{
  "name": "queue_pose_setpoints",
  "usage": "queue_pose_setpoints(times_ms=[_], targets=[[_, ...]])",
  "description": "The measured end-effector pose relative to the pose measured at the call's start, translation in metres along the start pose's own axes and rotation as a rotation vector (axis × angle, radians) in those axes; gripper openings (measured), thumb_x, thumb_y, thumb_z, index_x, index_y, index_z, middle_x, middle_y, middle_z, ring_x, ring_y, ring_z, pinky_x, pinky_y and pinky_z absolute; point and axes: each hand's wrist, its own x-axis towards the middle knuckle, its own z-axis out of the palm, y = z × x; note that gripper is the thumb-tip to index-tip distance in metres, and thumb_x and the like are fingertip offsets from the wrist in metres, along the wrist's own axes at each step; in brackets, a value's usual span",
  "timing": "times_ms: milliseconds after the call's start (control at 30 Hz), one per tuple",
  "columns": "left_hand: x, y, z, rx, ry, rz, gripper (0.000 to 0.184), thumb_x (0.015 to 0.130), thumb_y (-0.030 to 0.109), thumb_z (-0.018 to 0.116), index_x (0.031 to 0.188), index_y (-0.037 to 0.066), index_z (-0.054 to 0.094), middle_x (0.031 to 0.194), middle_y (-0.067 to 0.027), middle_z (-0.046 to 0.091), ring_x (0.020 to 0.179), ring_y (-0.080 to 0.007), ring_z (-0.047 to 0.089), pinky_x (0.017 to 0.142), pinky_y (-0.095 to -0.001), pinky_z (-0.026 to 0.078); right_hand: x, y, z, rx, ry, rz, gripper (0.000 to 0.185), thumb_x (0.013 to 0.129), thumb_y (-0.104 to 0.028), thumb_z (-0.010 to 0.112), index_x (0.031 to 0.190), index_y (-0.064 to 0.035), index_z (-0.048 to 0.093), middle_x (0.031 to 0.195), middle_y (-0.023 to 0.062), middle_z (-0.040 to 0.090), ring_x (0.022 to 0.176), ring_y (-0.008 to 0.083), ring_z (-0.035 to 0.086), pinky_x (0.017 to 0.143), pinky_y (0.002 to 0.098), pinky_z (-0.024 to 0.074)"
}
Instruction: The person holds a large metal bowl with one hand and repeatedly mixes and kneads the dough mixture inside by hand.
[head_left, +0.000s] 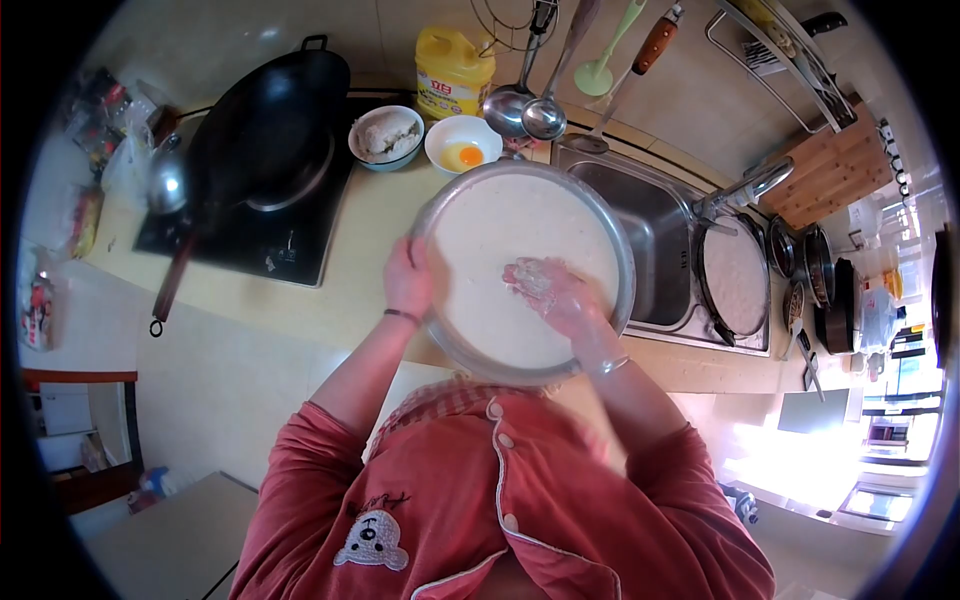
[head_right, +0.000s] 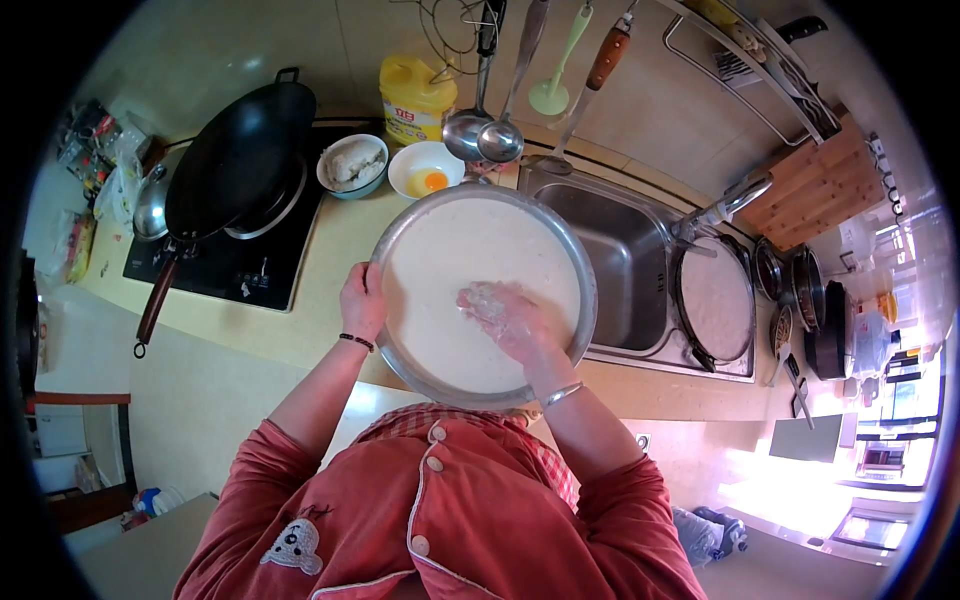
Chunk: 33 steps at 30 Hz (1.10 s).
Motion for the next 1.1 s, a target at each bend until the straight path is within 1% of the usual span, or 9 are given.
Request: queue_pose_setpoints(times_ms=[167, 267, 433, 567, 733, 767, 833, 933, 1100], targets=[[-0.001, 0.001, 0.000, 0.018, 0.009, -0.005, 0.033, 0.088, 0.030, 0.042, 0.094, 0.000, 0.053, 0.085, -0.0244, 0.057, 0.081, -0.0410, 0.054, 0.070, -0.0437, 0.043, 0.003, 0.008, -0.004, -0.079, 0.112, -0.020, 0.034, 0.091, -0.019, 0.040, 0.105, 0.0117, 0.046, 0.111, 0.0189, 0.049, 0.105, 0.0279, 0.050, 0.092, 0.0375, 0.0427], [0.000, -0.002, 0.001, 0.024, 0.010, -0.007, 0.033, 0.088, 0.030, 0.042, 0.095, 0.000, 0.053, 0.085, -0.0243, 0.057, 0.081, -0.0411, 0.054, 0.069, -0.0437, 0.043, 0.006, 0.010, -0.010, -0.258, 0.214, -0.050, 0.031, 0.088, -0.020, 0.047, 0.099, 0.0082, 0.051, 0.095, 0.0126, 0.055, 0.088, 0.0190, 0.055, 0.079, 0.0280, 0.0471], [-0.001, 0.004, -0.002, 0.020, 0.016, 0.000, 0.034, 0.087, 0.031, 0.042, 0.095, 0.000, 0.053, 0.085, -0.0241, 0.057, 0.081, -0.0411, 0.054, 0.069, -0.0436, 0.043, -0.011, -0.007, 0.019, -0.682, 0.291, 0.138, 0.023, 0.086, -0.025, 0.050, 0.094, -0.0047, 0.057, 0.075, 0.0017, 0.054, 0.066, 0.0081, 0.049, 0.047, 0.0203, 0.0335], [-0.002, 0.006, -0.002, -0.001, 0.006, -0.022, 0.033, 0.087, 0.031, 0.042, 0.093, 0.000, 0.053, 0.084, -0.0239, 0.056, 0.080, -0.0412, 0.054, 0.069, -0.0436, 0.043, -0.012, -0.004, 0.037, -1.034, 0.528, 0.164, 0.028, 0.087, -0.031, 0.048, 0.096, -0.0070, 0.057, 0.072, -0.0004, 0.051, 0.061, 0.0061, 0.044, 0.044, 0.0195, 0.0311], [-0.001, 0.001, 0.000, 0.003, 0.021, -0.005, 0.033, 0.087, 0.032, 0.043, 0.091, 0.001, 0.053, 0.082, -0.0236, 0.057, 0.078, -0.0414, 0.054, 0.067, -0.0439, 0.043, -0.008, 0.002, 0.041, -0.432, 0.448, -0.002, 0.037, 0.089, -0.035, 0.045, 0.103, -0.0013, 0.053, 0.077, 0.0051, 0.053, 0.067, 0.0136, 0.048, 0.059, 0.0266, 0.0417], [-0.001, -0.002, 0.002, 0.019, 0.035, 0.013, 0.032, 0.088, 0.030, 0.043, 0.091, 0.000, 0.054, 0.078, -0.0213, 0.057, 0.073, -0.0364, 0.055, 0.065, -0.0406, 0.043, 0.000, 0.003, 0.022, -0.433, 0.448, -0.002, 0.037, 0.089, -0.035, 0.045, 0.103, -0.0013, 0.053, 0.077, 0.0051, 0.053, 0.067, 0.0136, 0.048, 0.059, 0.0266, 0.0417], [0.000, -0.004, 0.002, 0.034, 0.050, 0.031, 0.031, 0.088, 0.028, 0.044, 0.091, -0.001, 0.055, 0.074, -0.0190, 0.058, 0.068, -0.0315, 0.056, 0.063, -0.0372, 0.043, 0.019, 0.007, -0.031, -0.095, -0.010, 0.101, 0.039, 0.091, -0.031, 0.039, 0.107, 0.0036, 0.050, 0.094, 0.0142, 0.056, 0.084, 0.0244, 0.054, 0.074, 0.0352, 0.0442], [0.000, -0.005, 0.002, 0.025, 0.039, 0.016, 0.031, 0.088, 0.027, 0.043, 0.091, -0.001, 0.055, 0.073, -0.0186, 0.057, 0.067, -0.0306, 0.056, 0.062, -0.0367, 0.043, 0.002, -0.004, 0.011, 0.023, 0.029, 0.086, 0.041, 0.092, -0.027, 0.035, 0.112, 0.0070, 0.047, 0.110, 0.0208, 0.052, 0.099, 0.0335, 0.052, 0.087, 0.0408, 0.0405], [0.001, -0.007, 0.004, 0.014, 0.036, 0.014, 0.031, 0.088, 0.028, 0.044, 0.091, 0.000, 0.055, 0.071, -0.0173, 0.057, 0.065, -0.0293, 0.055, 0.061, -0.0361, 0.043, -0.001, -0.009, 0.008, -0.017, -0.109, 0.083, 0.041, 0.091, -0.028, 0.037, 0.113, 0.0058, 0.047, 0.116, 0.0197, 0.050, 0.110, 0.0320, 0.047, 0.095, 0.0425, 0.0354]])
